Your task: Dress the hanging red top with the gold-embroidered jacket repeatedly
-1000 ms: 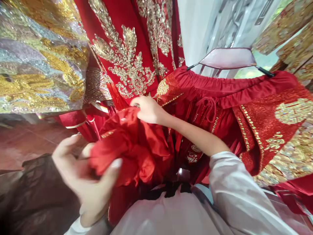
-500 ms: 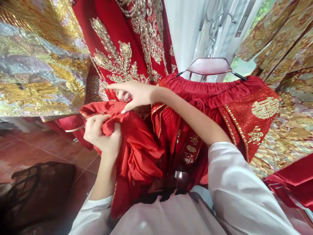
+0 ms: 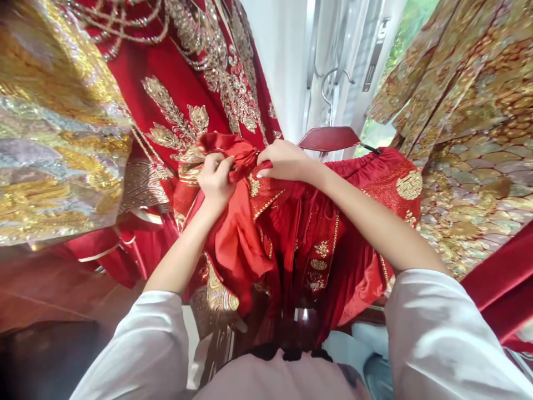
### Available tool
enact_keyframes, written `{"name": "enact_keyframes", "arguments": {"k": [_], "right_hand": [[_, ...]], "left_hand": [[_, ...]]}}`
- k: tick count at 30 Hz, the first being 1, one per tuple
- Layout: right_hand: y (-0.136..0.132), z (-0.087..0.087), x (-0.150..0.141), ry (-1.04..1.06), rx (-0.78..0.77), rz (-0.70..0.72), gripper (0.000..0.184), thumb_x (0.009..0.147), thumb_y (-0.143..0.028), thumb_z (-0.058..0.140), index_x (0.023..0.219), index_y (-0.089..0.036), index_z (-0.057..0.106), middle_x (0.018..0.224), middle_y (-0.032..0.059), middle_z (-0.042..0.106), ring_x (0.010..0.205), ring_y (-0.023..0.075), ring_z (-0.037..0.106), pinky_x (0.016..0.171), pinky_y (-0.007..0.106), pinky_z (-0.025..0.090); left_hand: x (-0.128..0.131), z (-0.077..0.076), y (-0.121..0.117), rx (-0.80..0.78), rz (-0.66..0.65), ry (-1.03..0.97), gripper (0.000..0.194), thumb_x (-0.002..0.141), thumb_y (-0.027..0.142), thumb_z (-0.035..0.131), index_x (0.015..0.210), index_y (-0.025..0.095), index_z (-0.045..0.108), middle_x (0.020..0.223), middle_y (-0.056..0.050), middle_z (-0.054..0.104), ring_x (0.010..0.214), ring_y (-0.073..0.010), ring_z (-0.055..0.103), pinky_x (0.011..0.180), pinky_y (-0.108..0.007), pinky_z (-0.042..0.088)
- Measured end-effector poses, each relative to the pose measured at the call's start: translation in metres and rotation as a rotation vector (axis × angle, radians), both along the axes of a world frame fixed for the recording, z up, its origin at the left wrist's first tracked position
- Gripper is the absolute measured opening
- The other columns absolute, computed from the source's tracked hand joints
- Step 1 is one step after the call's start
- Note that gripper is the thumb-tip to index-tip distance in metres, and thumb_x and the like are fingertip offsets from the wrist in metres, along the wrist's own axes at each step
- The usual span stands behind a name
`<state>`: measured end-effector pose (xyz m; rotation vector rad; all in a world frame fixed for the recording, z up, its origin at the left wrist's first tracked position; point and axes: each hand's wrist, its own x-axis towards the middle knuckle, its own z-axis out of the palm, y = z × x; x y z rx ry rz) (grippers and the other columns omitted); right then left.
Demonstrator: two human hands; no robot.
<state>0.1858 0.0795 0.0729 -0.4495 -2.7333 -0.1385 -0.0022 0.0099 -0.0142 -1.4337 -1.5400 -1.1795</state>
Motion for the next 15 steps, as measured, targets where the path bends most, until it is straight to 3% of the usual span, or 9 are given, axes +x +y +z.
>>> {"name": "enact_keyframes", "arguments": {"k": [4, 6, 8, 10, 12, 15], "right_hand": [[0.0, -0.003, 0.003, 0.046, -0.014, 0.085, 0.023, 0.079, -0.032, 0.059, 0.087, -0.014, 0.072, 0.081, 0.0067, 0.067, 0.071, 0.0144, 0.054, 0.074, 0.031, 0.037], [-0.003, -0.001, 0.005, 0.043, -0.038, 0.149, 0.025, 0.08, -0.035, 0.059, 0.086, -0.014, 0.071, 0.08, 0.0055, 0.066, 0.069, 0.0125, 0.053, 0.073, 0.03, 0.037], [-0.005, 0.006, 0.007, 0.043, -0.069, 0.184, 0.026, 0.082, -0.036, 0.057, 0.089, -0.015, 0.071, 0.082, 0.0047, 0.066, 0.072, 0.0124, 0.054, 0.075, 0.029, 0.038], [-0.005, 0.018, 0.008, 0.112, -0.082, 0.149, 0.029, 0.084, -0.035, 0.053, 0.101, -0.017, 0.069, 0.092, 0.0056, 0.066, 0.081, 0.0148, 0.056, 0.078, 0.03, 0.039], [0.001, 0.031, 0.008, 0.239, -0.05, 0.048, 0.039, 0.085, -0.034, 0.052, 0.119, -0.019, 0.061, 0.104, 0.0079, 0.065, 0.093, 0.019, 0.056, 0.08, 0.032, 0.04], [0.017, 0.046, 0.003, 0.27, -0.001, -0.107, 0.048, 0.082, -0.03, 0.053, 0.129, -0.017, 0.054, 0.109, 0.0108, 0.063, 0.101, 0.0242, 0.055, 0.081, 0.034, 0.042]], "left_hand": [[-0.002, -0.001, 0.062, -0.408, 0.028, 0.102, 0.023, 0.09, 0.018, 0.043, 0.096, 0.02, 0.065, 0.104, -0.012, 0.064, 0.079, -0.0208, 0.062, 0.066, -0.03, 0.043], [0.005, 0.005, 0.082, -0.49, -0.011, 0.099, 0.02, 0.09, 0.019, 0.045, 0.095, 0.019, 0.064, 0.106, -0.012, 0.063, 0.076, -0.0205, 0.062, 0.064, -0.03, 0.043], [0.013, 0.016, 0.094, -0.399, -0.085, 0.016, 0.015, 0.088, 0.021, 0.049, 0.093, 0.018, 0.063, 0.107, -0.011, 0.062, 0.078, -0.0207, 0.062, 0.066, -0.031, 0.044], [0.019, 0.031, 0.097, -0.205, -0.208, -0.05, 0.01, 0.084, 0.018, 0.055, 0.09, 0.017, 0.062, 0.106, -0.01, 0.061, 0.086, -0.0214, 0.061, 0.072, -0.032, 0.046], [0.024, 0.042, 0.092, -0.048, -0.361, -0.029, 0.008, 0.078, 0.014, 0.059, 0.086, 0.017, 0.061, 0.099, -0.008, 0.06, 0.092, -0.0214, 0.058, 0.08, -0.033, 0.046], [0.03, 0.045, 0.073, 0.019, -0.542, 0.059, 0.011, 0.074, 0.013, 0.062, 0.084, 0.017, 0.062, 0.093, -0.005, 0.06, 0.094, -0.0204, 0.058, 0.086, -0.036, 0.046]]}}
